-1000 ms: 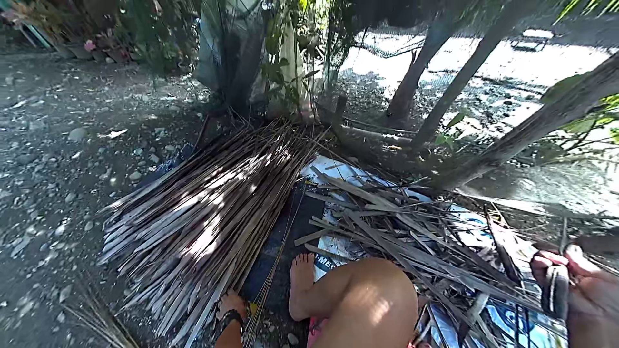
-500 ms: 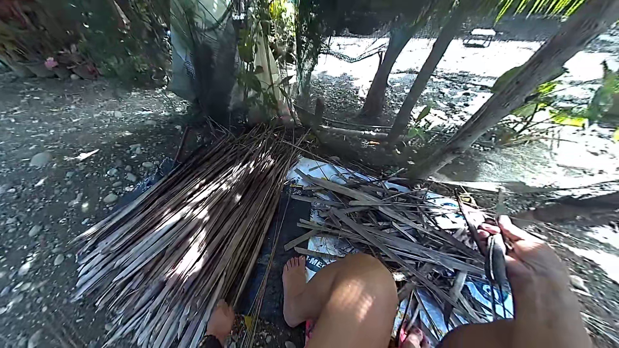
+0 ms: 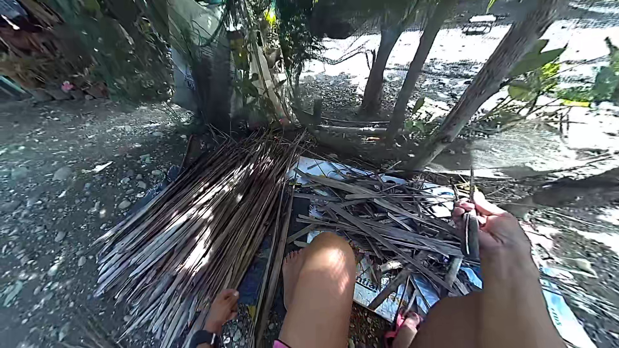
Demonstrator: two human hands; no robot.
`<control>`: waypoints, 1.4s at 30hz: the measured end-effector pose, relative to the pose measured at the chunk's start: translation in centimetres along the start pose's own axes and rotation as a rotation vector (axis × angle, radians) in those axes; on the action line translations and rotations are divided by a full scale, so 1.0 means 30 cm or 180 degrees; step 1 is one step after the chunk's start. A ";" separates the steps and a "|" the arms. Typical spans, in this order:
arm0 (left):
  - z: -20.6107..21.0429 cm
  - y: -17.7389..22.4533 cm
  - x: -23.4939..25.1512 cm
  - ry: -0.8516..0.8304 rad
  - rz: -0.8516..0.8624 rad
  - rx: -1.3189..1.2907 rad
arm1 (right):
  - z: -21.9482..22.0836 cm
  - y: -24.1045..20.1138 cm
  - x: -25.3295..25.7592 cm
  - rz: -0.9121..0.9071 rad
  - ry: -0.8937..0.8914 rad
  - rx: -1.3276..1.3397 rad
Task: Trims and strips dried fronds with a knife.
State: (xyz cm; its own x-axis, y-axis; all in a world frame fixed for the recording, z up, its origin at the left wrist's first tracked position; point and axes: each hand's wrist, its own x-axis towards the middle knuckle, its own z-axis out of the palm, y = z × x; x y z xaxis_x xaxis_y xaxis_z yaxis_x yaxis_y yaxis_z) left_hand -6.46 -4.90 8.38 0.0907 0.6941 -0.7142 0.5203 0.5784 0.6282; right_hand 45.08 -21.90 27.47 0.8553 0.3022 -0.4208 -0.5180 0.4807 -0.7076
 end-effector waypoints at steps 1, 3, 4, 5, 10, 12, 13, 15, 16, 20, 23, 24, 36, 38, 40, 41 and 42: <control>0.030 -0.025 0.018 -0.0082 0.0086 0.0561 | -0.011 -0.001 0.004 -0.0030 0.0029 -0.0049; 0.099 -0.060 0.047 -0.0262 0.0222 0.1594 | -0.032 -0.005 0.012 -0.0096 0.0072 -0.0188; 0.139 -0.068 0.051 -0.0364 0.0247 0.1944 | -0.042 -0.006 0.015 -0.0136 0.0083 -0.0246; 0.182 -0.075 0.052 -0.0445 0.0231 0.2209 | -0.051 -0.006 0.016 -0.0176 0.0085 -0.0305; 0.373 -0.084 0.052 -0.0322 0.0032 0.2738 | -0.077 0.009 0.037 -0.0198 -0.0050 -0.0445; 0.398 -0.064 0.052 -0.0147 -0.0024 0.2741 | -0.075 0.015 0.044 -0.0124 -0.0095 -0.0403; 0.399 -0.062 0.057 -0.0029 -0.0061 0.2739 | -0.073 0.020 0.047 -0.0083 -0.0130 -0.0415; 0.393 -0.069 0.077 0.0226 -0.0153 0.2680 | -0.066 0.029 0.054 -0.0062 -0.0202 -0.0481; 0.386 -0.077 0.087 0.0329 -0.0209 0.2632 | -0.064 0.033 0.059 -0.0069 -0.0217 -0.0539; 0.340 -0.095 0.096 0.0553 -0.0327 0.2020 | -0.048 0.043 0.057 -0.0175 -0.0251 -0.0760; 0.313 -0.098 0.100 0.0755 -0.0390 0.1726 | -0.039 0.044 0.059 -0.0210 -0.0244 -0.0836; 0.304 -0.098 0.105 0.0805 -0.0459 0.1770 | -0.038 0.044 0.060 -0.0198 -0.0239 -0.0847; 0.169 -0.040 0.057 0.0643 -0.0014 0.2050 | -0.043 0.010 0.050 -0.0184 -0.0186 -0.0597; 0.128 -0.021 0.026 0.0867 0.0345 0.1948 | -0.038 0.012 0.042 -0.0195 -0.0100 -0.0579; 0.085 0.001 0.008 0.1198 0.0690 0.1769 | -0.033 0.013 0.027 -0.0186 -0.0065 -0.0600; 0.063 0.015 0.007 0.1356 0.0786 0.1720 | -0.033 0.011 0.023 -0.0175 -0.0052 -0.0605; 0.041 0.029 0.010 0.1464 0.0816 0.1726 | -0.035 0.010 0.022 -0.0165 -0.0023 -0.0605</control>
State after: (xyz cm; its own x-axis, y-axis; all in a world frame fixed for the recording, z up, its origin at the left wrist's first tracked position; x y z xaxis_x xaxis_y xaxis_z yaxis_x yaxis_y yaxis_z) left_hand -4.93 -4.71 8.35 -0.0366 0.9561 -0.2907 0.8863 0.1655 0.4325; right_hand 45.50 -22.43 26.39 0.8803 0.2874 -0.3775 -0.4612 0.3318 -0.8229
